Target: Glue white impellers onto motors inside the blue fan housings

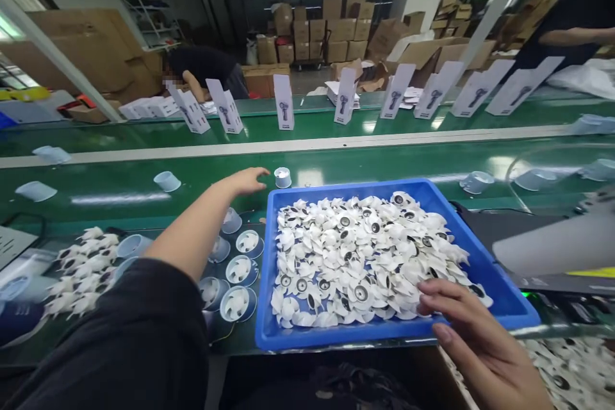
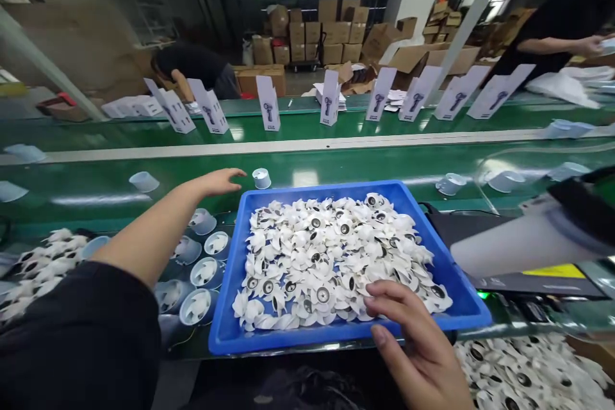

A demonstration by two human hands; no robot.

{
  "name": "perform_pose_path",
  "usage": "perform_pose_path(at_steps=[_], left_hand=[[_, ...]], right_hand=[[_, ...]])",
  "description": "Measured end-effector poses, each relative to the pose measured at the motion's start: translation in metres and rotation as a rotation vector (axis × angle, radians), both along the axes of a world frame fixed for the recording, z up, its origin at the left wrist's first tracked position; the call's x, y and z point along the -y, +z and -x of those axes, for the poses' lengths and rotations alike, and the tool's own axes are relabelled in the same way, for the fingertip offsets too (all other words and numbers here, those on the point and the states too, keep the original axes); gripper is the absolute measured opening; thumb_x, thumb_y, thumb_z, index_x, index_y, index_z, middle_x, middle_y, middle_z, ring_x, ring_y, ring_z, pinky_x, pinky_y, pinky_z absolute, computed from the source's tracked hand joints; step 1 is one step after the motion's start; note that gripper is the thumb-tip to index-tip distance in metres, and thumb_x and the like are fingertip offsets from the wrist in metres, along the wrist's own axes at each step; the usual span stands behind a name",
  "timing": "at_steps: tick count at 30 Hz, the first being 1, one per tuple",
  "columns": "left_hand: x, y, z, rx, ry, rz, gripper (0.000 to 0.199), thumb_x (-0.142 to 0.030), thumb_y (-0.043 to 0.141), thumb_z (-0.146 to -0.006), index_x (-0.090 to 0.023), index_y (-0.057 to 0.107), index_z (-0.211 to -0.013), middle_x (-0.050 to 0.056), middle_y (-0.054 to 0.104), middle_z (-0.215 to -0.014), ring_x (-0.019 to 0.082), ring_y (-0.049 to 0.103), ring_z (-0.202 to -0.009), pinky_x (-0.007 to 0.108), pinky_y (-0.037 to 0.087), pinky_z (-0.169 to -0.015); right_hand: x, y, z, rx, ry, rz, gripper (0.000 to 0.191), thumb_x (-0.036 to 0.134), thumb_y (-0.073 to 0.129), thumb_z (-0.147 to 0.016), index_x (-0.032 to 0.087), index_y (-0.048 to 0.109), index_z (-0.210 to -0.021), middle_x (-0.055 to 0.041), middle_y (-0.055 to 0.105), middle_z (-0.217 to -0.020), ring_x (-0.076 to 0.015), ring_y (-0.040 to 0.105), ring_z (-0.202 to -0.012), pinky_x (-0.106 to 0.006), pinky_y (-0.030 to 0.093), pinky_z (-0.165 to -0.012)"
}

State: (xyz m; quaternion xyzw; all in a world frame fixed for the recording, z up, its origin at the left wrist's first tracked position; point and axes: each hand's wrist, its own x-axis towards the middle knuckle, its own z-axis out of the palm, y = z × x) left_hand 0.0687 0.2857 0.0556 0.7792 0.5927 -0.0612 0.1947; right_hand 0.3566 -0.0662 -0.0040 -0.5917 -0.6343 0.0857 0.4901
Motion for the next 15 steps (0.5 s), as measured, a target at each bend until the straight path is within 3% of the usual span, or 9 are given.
perform_pose_path(at_steps=[4,8,12,15], left_hand=[[0.027,0.004,0.046,-0.205,0.0,0.16,0.027,-0.036,0.063,-0.094,-0.015,0.066,-0.112,0.008,0.068,-0.113,0.022,0.067,-0.1,0.044,0.056,-0.089],[0.045,0.002,0.056,-0.253,-0.007,0.024,0.033,-0.035,0.064,-0.093,-0.016,0.062,-0.121,0.009,0.066,-0.118,0.024,0.065,-0.103,0.046,0.055,-0.091],[0.037,0.018,0.012,-0.113,-0.138,-0.232,0.048,-0.027,0.065,-0.09,-0.017,0.052,-0.135,0.012,0.058,-0.133,0.026,0.058,-0.12,0.042,0.048,-0.102],[0.019,0.031,-0.062,0.014,-0.317,-0.351,0.051,-0.026,0.063,-0.089,-0.019,0.05,-0.139,0.011,0.05,-0.142,0.024,0.05,-0.132,0.034,0.041,-0.11]], right_hand=[[-0.009,0.007,0.001,0.041,-0.01,-0.015,0.014,0.034,0.062,-0.092,0.029,0.074,-0.097,-0.0041,0.073,-0.103,-0.0169,0.072,-0.096,-0.018,0.061,-0.079],[-0.02,0.008,0.009,-0.005,0.033,-0.035,0.013,0.033,0.062,-0.093,0.03,0.073,-0.097,-0.0039,0.073,-0.099,-0.0167,0.073,-0.094,-0.019,0.061,-0.078],[-0.022,0.005,0.017,-0.062,0.084,-0.018,0.015,0.026,0.062,-0.092,0.03,0.072,-0.103,-0.005,0.071,-0.102,-0.0174,0.072,-0.097,-0.022,0.061,-0.083],[-0.018,0.005,0.019,-0.137,0.09,-0.006,0.018,0.021,0.061,-0.092,0.029,0.071,-0.105,-0.0054,0.07,-0.101,-0.0178,0.071,-0.096,-0.025,0.06,-0.084]])
